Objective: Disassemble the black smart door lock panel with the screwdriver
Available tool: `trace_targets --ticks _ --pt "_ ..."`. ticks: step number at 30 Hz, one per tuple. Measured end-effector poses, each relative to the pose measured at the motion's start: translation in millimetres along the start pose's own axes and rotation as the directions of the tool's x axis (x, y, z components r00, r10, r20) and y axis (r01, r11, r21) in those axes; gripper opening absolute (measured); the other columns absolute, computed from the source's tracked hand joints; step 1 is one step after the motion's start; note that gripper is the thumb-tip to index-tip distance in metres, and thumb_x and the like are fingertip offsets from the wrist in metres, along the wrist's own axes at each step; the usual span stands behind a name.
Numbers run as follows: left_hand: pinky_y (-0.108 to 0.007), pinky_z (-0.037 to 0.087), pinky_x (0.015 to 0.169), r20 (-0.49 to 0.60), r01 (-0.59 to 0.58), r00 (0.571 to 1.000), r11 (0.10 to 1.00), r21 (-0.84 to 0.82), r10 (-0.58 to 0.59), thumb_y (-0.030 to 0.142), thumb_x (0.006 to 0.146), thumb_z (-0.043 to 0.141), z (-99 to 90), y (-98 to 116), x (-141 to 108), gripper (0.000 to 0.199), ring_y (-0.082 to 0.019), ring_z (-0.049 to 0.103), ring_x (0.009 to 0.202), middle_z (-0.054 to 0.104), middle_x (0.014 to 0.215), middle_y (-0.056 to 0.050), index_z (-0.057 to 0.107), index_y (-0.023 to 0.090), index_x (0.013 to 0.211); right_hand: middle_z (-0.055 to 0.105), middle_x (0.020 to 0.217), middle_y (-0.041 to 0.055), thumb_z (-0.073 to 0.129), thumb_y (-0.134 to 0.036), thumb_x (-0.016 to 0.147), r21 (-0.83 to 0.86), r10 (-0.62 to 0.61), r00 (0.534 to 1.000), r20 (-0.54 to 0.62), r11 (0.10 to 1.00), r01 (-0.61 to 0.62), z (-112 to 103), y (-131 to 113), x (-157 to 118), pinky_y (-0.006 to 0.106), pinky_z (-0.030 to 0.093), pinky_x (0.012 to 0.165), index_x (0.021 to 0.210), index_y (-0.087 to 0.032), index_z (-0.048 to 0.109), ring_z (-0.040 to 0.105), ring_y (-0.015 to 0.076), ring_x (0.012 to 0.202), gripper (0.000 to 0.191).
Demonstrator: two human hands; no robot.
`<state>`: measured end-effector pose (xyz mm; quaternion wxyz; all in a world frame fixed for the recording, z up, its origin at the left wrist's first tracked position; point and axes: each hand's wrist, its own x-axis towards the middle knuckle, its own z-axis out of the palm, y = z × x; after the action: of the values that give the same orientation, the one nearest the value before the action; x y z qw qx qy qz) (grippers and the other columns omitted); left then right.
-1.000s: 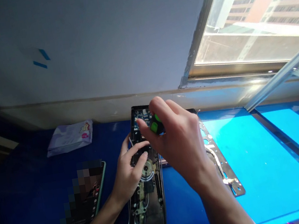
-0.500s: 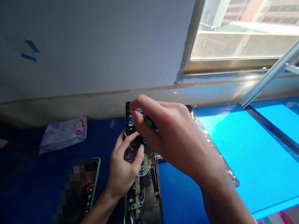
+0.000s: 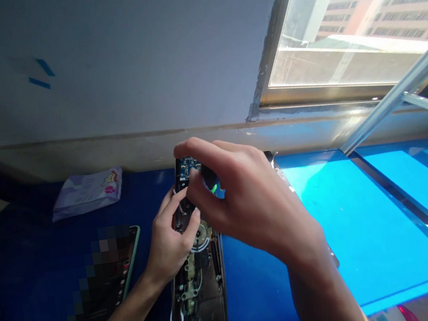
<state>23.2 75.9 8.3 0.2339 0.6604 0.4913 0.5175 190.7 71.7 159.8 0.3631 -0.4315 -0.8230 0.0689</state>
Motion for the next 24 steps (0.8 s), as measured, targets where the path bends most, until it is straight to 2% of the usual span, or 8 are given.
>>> trace_targets --ticks 3,5,8,11,14,20,22,24 --pt "-0.046 0.047 0.122 -0.005 0.003 1.000 1.000 0.027 -0.002 0.023 0.095 0.063 -0.8 0 -1 0.040 -0.028 0.058 0.139 0.062 0.145 -0.006 0.068 0.030 0.134 0.069 0.071 -0.0034 0.068 -0.045 0.100 -0.106 -0.019 0.990 -0.141 0.994 0.004 8 2 2 0.026 0.042 0.057 0.095 -0.022 0.074 0.052 0.0085 0.057 0.024" --pt "-0.046 0.047 0.122 0.000 0.008 1.000 1.000 0.026 -0.008 0.023 0.095 0.063 -1.1 0 -1 0.039 -0.028 0.059 0.139 0.063 0.144 -0.007 0.069 0.029 0.133 0.068 0.068 -0.0035 0.070 -0.047 0.098 -0.124 -0.030 0.983 -0.183 0.992 0.007 11 4 3 0.026 0.043 0.058 0.087 -0.021 0.074 0.053 0.0081 0.057 0.029" --pt "-0.047 0.047 0.121 0.007 0.021 1.000 1.000 0.014 -0.021 0.024 0.095 0.062 -1.3 2 0 0.037 -0.028 0.059 0.138 0.064 0.143 -0.007 0.070 0.028 0.131 0.074 0.080 -0.0019 0.064 -0.034 0.103 -0.067 -0.033 0.993 -0.111 0.997 0.026 7 6 3 0.025 0.049 0.063 0.104 -0.023 0.076 0.063 0.0092 0.064 0.016" --pt "-0.048 0.048 0.120 0.010 0.037 0.999 0.999 0.001 -0.037 0.025 0.095 0.062 -1.2 2 0 0.035 -0.028 0.061 0.135 0.063 0.143 -0.008 0.070 0.027 0.128 0.077 0.103 0.0025 0.056 -0.020 0.101 -0.010 -0.067 0.998 -0.018 0.998 0.067 -2 7 0 0.027 0.056 0.073 0.130 -0.023 0.069 0.071 0.0128 0.080 0.032" --pt "-0.047 0.049 0.118 0.013 0.041 0.999 0.999 -0.015 -0.041 0.025 0.094 0.062 -0.9 1 1 0.034 -0.028 0.063 0.130 0.063 0.142 -0.008 0.070 0.026 0.128 0.075 0.118 0.0056 0.056 -0.010 0.091 0.004 -0.122 0.993 0.003 0.993 0.122 -6 6 -1 0.030 0.057 0.081 0.136 -0.020 0.065 0.071 0.0161 0.096 0.047" --pt "-0.045 0.049 0.117 0.015 0.029 0.999 1.000 0.001 -0.030 0.022 0.094 0.062 -1.3 0 2 0.034 -0.026 0.062 0.131 0.064 0.138 -0.007 0.070 0.026 0.127 0.073 0.077 -0.0016 0.069 -0.027 0.096 -0.032 -0.070 0.994 -0.089 0.997 0.067 1 6 3 0.029 0.045 0.058 0.098 -0.020 0.076 0.058 0.0104 0.060 0.010" --pt "-0.044 0.049 0.117 0.016 0.033 0.999 0.999 0.004 -0.033 0.022 0.094 0.061 -1.8 0 2 0.034 -0.025 0.063 0.130 0.066 0.137 -0.007 0.070 0.026 0.127 0.074 0.075 -0.0017 0.070 -0.029 0.098 0.003 -0.069 0.993 -0.092 0.998 0.069 2 7 3 0.028 0.045 0.057 0.089 -0.020 0.075 0.059 0.0098 0.060 0.013" --pt "-0.044 0.049 0.117 0.014 0.039 0.999 0.999 0.002 -0.039 0.022 0.094 0.061 -2.1 0 3 0.034 -0.025 0.063 0.129 0.066 0.137 -0.007 0.070 0.026 0.127 0.076 0.082 -0.0007 0.068 -0.027 0.100 0.022 -0.074 0.995 -0.059 0.997 0.076 -1 8 2 0.028 0.048 0.060 0.096 -0.021 0.076 0.063 0.0102 0.064 0.011"
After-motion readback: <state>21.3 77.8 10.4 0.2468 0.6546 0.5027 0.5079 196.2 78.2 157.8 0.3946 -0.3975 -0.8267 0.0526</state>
